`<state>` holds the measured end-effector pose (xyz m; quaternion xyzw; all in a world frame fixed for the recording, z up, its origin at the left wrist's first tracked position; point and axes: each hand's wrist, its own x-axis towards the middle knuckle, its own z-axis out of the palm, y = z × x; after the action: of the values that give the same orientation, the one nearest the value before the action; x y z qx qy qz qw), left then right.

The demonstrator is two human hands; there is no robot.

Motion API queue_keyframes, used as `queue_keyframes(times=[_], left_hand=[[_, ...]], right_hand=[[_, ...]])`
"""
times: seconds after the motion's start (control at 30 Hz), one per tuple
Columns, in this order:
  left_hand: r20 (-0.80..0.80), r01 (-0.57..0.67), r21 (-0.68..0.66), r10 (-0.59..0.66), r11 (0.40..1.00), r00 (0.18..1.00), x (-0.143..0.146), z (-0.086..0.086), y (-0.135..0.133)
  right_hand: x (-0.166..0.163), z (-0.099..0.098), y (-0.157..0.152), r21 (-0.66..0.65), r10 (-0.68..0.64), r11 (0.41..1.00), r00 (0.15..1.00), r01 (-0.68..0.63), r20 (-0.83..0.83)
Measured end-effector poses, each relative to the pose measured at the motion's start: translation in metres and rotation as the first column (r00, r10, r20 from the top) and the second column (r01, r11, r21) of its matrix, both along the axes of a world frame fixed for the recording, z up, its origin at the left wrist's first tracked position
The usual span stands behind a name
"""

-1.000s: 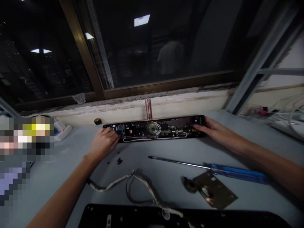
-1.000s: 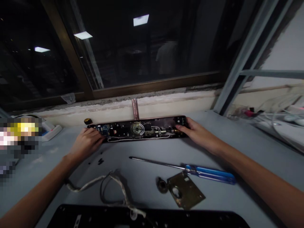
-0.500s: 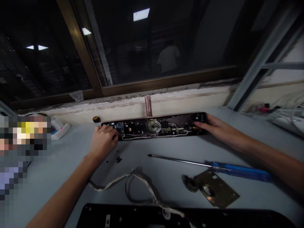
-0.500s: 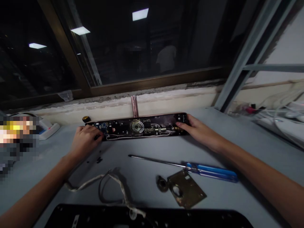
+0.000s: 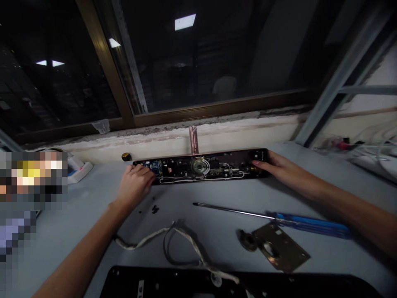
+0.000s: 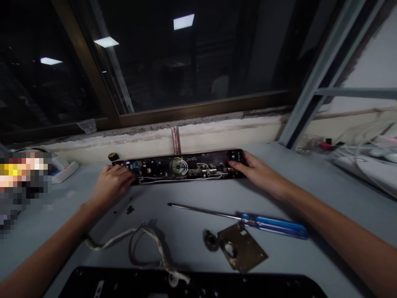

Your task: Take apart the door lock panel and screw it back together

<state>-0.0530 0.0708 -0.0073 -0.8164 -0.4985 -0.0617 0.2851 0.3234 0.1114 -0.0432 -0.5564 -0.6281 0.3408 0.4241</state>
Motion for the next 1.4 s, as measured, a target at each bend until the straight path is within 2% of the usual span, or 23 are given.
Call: queue_keyframes(times=[0.2, 0.53, 0.87, 1.17, 1.3, 1.4], left_hand=[[0.041, -0.008, 0.003, 0.008, 1.000, 0.999, 0.001, 0.000, 0.000], [-0.007, 0.019, -0.002, -0.019, 1.000, 1.000, -0.001, -0.001, -0.002], [-0.051, 0.052, 0.066, -0.049, 0.996, 0.998, -0.003, -0.001, -0.001], [-0.001, -0.089, -0.042, 0.089, 0.995, 0.996, 0.004, 0.003, -0.001], [-0.070, 0.015, -0.031, -0.017, 0.999, 0.997, -0.001, 0.005, 0.001], [-0.054, 0.091, 0.011, -0.090, 0.996, 0.994, -0.007, 0.003, 0.005]], right_hand=[[0.001, -0.002, 0.001, 0.010, 0.016, 1.000, 1.000, -0.016, 0.007], [0.002, -0.003, 0.002, 0.028, 0.020, 0.999, 1.000, -0.021, 0.021], [-0.001, 0.002, -0.001, 0.007, 0.036, 0.999, 0.999, -0.036, 0.024], [0.003, 0.000, 0.001, 0.046, 0.045, 0.998, 0.999, -0.046, 0.031], [0.005, -0.005, 0.005, 0.105, 0.031, 0.994, 0.999, -0.036, 0.044], [0.006, -0.006, 0.008, 0.137, 0.046, 0.989, 0.997, -0.055, 0.068]])
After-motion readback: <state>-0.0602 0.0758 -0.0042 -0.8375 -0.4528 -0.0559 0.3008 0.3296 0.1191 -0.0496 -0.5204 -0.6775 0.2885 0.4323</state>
